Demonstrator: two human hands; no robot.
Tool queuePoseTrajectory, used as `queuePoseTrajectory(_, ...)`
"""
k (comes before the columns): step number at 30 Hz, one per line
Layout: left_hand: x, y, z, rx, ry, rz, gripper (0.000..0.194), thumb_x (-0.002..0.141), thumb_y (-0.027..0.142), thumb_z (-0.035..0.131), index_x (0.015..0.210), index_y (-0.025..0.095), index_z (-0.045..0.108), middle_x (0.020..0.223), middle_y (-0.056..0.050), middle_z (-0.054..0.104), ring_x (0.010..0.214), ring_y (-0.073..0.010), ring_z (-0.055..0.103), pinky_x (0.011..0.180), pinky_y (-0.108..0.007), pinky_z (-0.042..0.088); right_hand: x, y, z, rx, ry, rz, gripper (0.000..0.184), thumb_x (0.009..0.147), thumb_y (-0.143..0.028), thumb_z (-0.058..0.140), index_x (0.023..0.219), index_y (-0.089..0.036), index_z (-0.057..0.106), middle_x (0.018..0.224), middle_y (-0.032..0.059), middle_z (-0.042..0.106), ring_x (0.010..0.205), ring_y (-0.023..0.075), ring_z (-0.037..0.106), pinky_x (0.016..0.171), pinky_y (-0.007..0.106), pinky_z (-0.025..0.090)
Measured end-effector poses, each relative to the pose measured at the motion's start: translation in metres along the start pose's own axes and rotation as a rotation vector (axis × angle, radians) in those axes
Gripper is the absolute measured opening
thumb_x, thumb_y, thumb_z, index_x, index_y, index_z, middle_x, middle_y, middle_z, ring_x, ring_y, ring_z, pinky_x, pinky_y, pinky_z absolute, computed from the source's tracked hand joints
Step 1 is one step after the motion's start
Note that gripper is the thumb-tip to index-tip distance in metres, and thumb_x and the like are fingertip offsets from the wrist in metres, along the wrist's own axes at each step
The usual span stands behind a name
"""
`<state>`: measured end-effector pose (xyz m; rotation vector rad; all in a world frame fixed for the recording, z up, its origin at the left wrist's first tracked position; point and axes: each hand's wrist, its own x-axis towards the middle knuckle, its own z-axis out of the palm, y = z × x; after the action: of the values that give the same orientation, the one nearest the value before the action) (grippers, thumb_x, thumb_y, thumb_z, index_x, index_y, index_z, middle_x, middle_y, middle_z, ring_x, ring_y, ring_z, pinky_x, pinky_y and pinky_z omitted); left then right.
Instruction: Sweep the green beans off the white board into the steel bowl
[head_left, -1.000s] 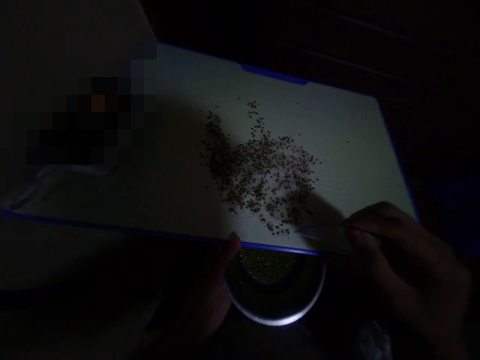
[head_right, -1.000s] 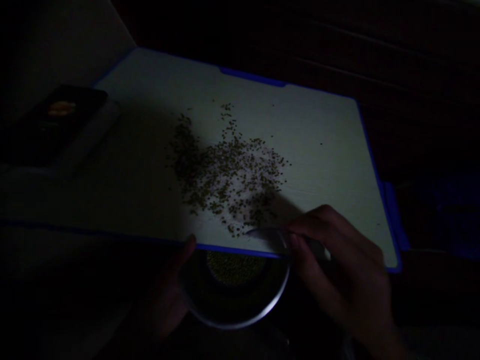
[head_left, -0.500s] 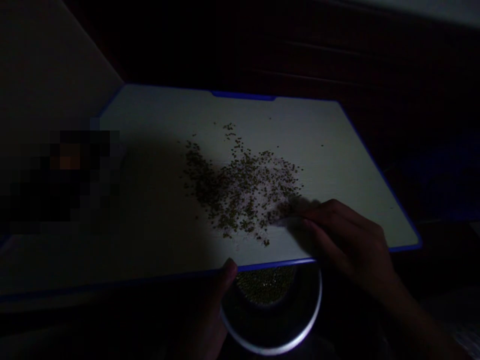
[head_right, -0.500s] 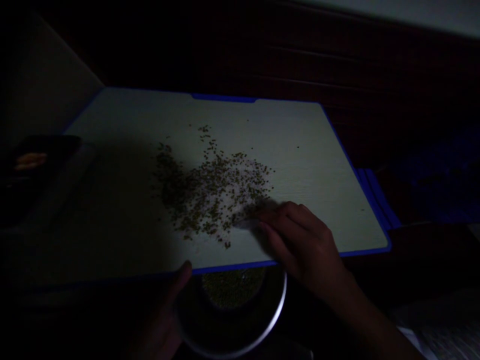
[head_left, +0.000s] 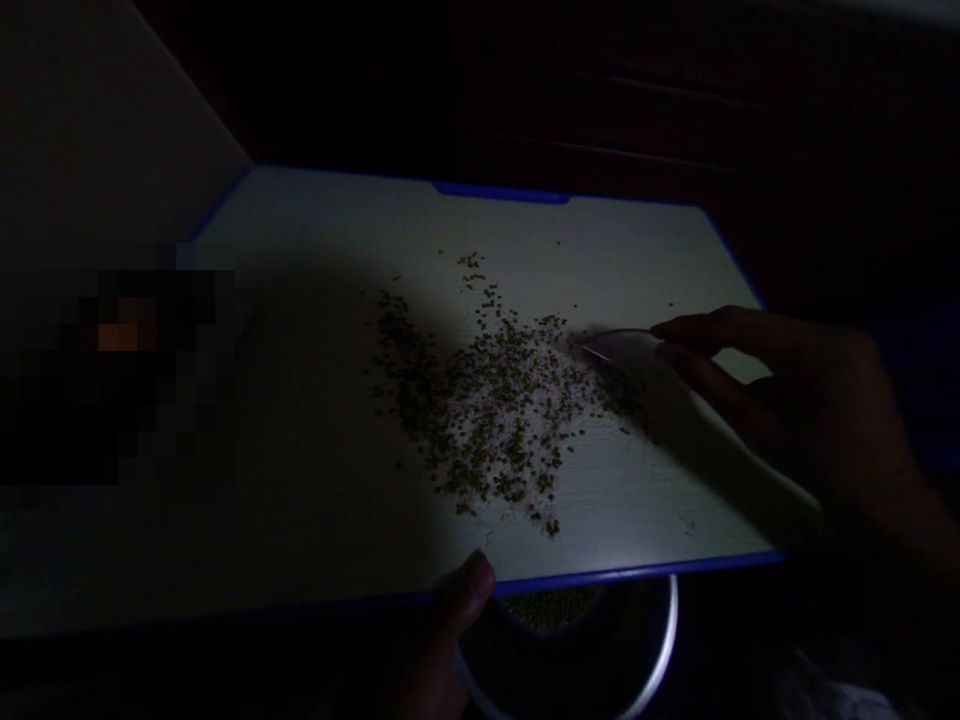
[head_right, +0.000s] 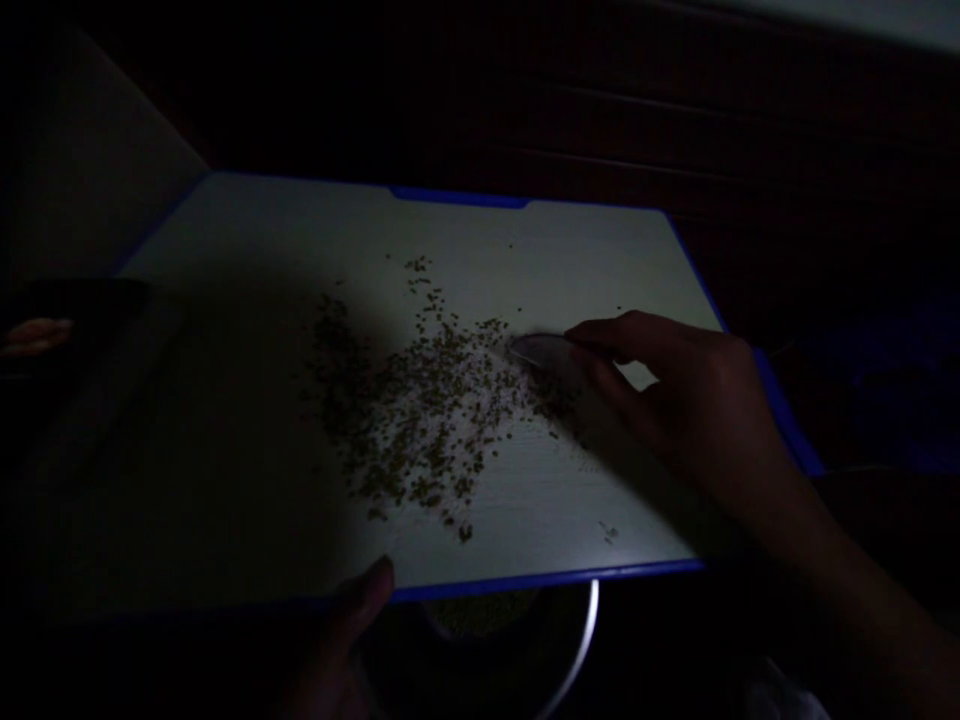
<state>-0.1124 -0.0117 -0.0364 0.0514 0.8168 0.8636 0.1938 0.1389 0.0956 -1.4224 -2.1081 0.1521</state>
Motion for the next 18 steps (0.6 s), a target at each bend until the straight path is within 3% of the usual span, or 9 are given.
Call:
queuePoseTrajectory(4, -0.002, -0.003, 0.000, -0.021, 0.199, -0.035, 0.034, 0.098, 0.044, 0.093, 0.131, 0.035, 0.092, 0.147, -0.004, 0.088, 0.168, -0.0371, 0.057, 0.146, -0.054, 0.035, 0.025, -0.029, 0.004, 0.126, -0.139, -0.145, 0.017, 0.108, -0.024, 0.075, 0.118, -0.028, 0.088, 0.104, 0.0007, 0.093, 0.074, 0.0185, 0.084, 0.061, 0.029, 0.062)
queuePoseTrajectory(7, -0.005, -0.002, -0.002, 0.049, 0.145, -0.052, 0.046, 0.102, 0.050, 0.087, 0.144, 0.029, 0.086, 0.152, -0.010, 0.085, 0.172, -0.0402, 0.051, 0.147, -0.059, 0.031, 0.022, -0.065, 0.019, 0.312, -0.343, -0.239, 0.018, 0.110, -0.017, 0.069, 0.107, -0.024, 0.086, 0.102, 0.0005, 0.092, 0.080, 0.0145, 0.086, 0.066, 0.023, 0.061)
queuePoseTrajectory(10, -0.008, 0.002, -0.006, 0.106, 0.132, -0.060, 0.059, 0.099, 0.050, 0.090, 0.153, 0.028, 0.081, 0.154, -0.013, 0.084, 0.174, -0.0455, 0.046, 0.147, -0.065, 0.027, 0.002, -0.089, 0.037, 0.432, -0.507, -0.231, 0.018, 0.109, -0.013, 0.069, 0.104, -0.024, 0.083, 0.086, -0.0034, 0.085, 0.071, 0.0105, 0.080, 0.065, 0.021, 0.059)
queuePoseTrajectory(11, -0.009, 0.003, -0.008, 0.113, 0.146, -0.053, 0.060, 0.097, 0.047, 0.093, 0.153, 0.029, 0.081, 0.154, -0.013, 0.084, 0.176, -0.0454, 0.043, 0.148, -0.065, 0.025, -0.004, -0.091, 0.043, 0.429, -0.515, -0.238, 0.021, 0.109, -0.012, 0.065, 0.102, -0.023, 0.082, 0.082, -0.0028, 0.083, 0.070, 0.0113, 0.079, 0.061, 0.022, 0.058)
queuePoseTrajectory(14, -0.012, 0.005, -0.021, 0.130, 0.184, -0.048, 0.055, 0.096, 0.040, 0.096, 0.148, 0.030, 0.084, 0.151, -0.012, 0.086, 0.177, -0.0440, 0.040, 0.149, -0.065, 0.022, -0.011, -0.085, 0.052, 0.395, -0.474, -0.221, 0.023, 0.107, -0.011, 0.063, 0.103, -0.023, 0.083, 0.094, 0.0022, 0.088, 0.080, 0.0147, 0.084, 0.069, 0.024, 0.065)
queuePoseTrajectory(18, -0.020, 0.011, -0.046, 0.136, 0.188, -0.082, 0.025, 0.102, 0.035, 0.089, 0.127, 0.034, 0.092, 0.137, -0.008, 0.092, 0.168, -0.0411, 0.056, 0.145, -0.063, 0.034, 0.009, -0.060, 0.053, 0.283, -0.377, -0.182, 0.026, 0.103, -0.009, 0.066, 0.110, -0.024, 0.086, 0.102, 0.0022, 0.093, 0.079, 0.0162, 0.088, 0.069, 0.024, 0.067)
